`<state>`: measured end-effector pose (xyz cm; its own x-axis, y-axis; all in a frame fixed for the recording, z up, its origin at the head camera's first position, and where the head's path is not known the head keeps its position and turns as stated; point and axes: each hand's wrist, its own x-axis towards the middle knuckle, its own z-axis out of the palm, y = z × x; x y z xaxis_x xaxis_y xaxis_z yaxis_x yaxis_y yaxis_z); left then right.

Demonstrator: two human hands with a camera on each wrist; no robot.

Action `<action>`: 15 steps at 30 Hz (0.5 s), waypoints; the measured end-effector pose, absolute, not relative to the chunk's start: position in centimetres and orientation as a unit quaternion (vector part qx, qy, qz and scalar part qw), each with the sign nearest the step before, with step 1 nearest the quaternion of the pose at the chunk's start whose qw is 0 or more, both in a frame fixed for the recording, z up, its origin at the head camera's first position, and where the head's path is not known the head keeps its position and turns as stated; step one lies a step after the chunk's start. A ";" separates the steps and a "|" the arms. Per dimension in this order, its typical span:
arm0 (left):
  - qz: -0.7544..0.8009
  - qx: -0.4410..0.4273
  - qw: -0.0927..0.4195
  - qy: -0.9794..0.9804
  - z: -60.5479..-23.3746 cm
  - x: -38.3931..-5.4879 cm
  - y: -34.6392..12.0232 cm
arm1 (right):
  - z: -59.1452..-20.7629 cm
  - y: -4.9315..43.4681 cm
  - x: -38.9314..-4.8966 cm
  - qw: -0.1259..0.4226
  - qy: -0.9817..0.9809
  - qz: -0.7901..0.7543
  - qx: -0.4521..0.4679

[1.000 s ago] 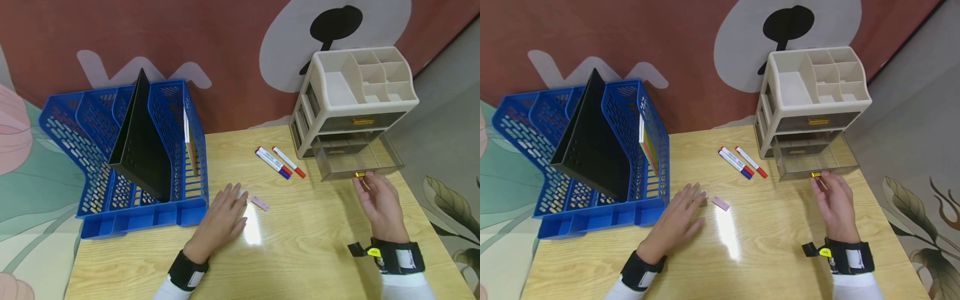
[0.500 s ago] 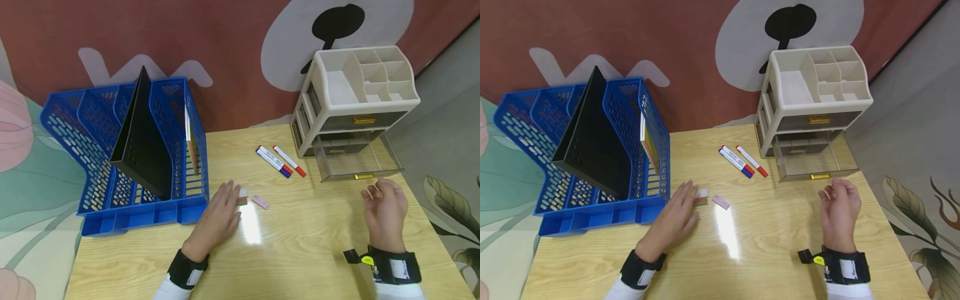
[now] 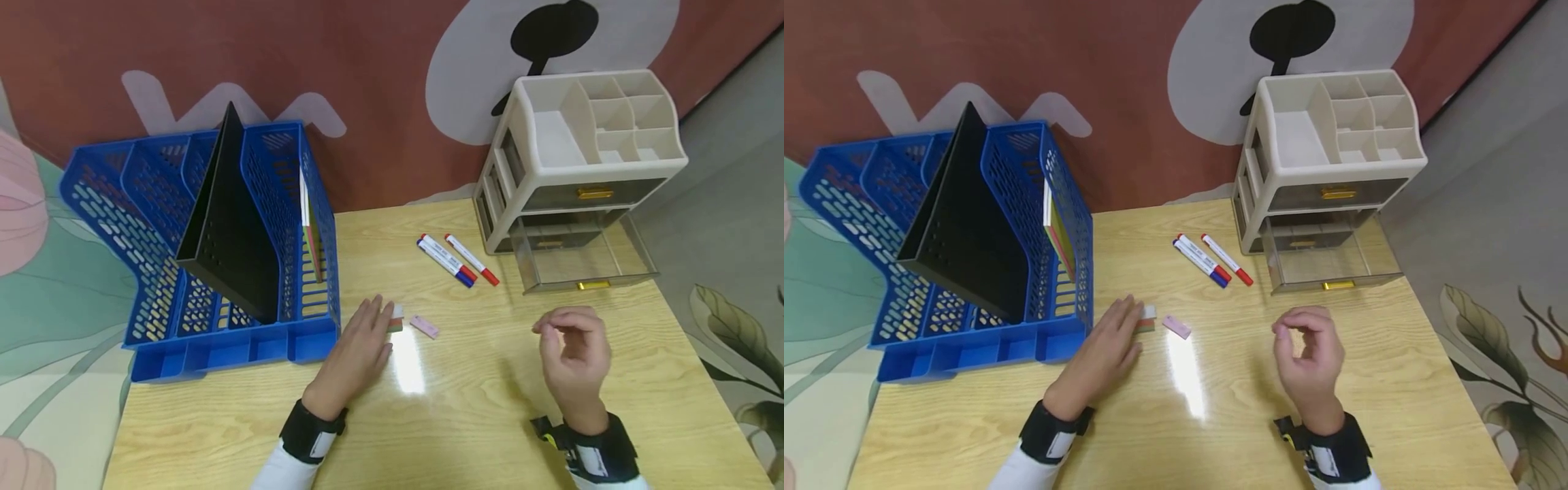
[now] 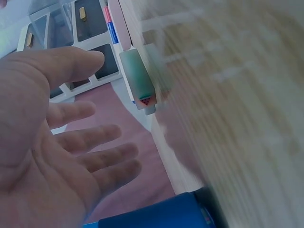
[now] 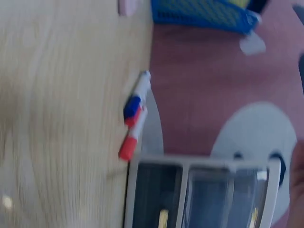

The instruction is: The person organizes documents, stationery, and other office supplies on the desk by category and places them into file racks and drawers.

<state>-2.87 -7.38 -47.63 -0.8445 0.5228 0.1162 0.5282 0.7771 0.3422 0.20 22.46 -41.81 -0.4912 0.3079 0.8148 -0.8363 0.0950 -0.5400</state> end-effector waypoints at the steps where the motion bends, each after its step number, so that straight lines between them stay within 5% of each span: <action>1: -0.181 -0.281 0.010 -0.942 -47.7 -2.8 -7.4 | -41.9 21.9 0.0 0.436 -0.623 0.603 0.242; 15: -0.161 -0.295 0.028 -0.941 -47.9 -1.7 -8.3 | -46.1 17.8 -2.8 0.092 -0.915 0.293 0.260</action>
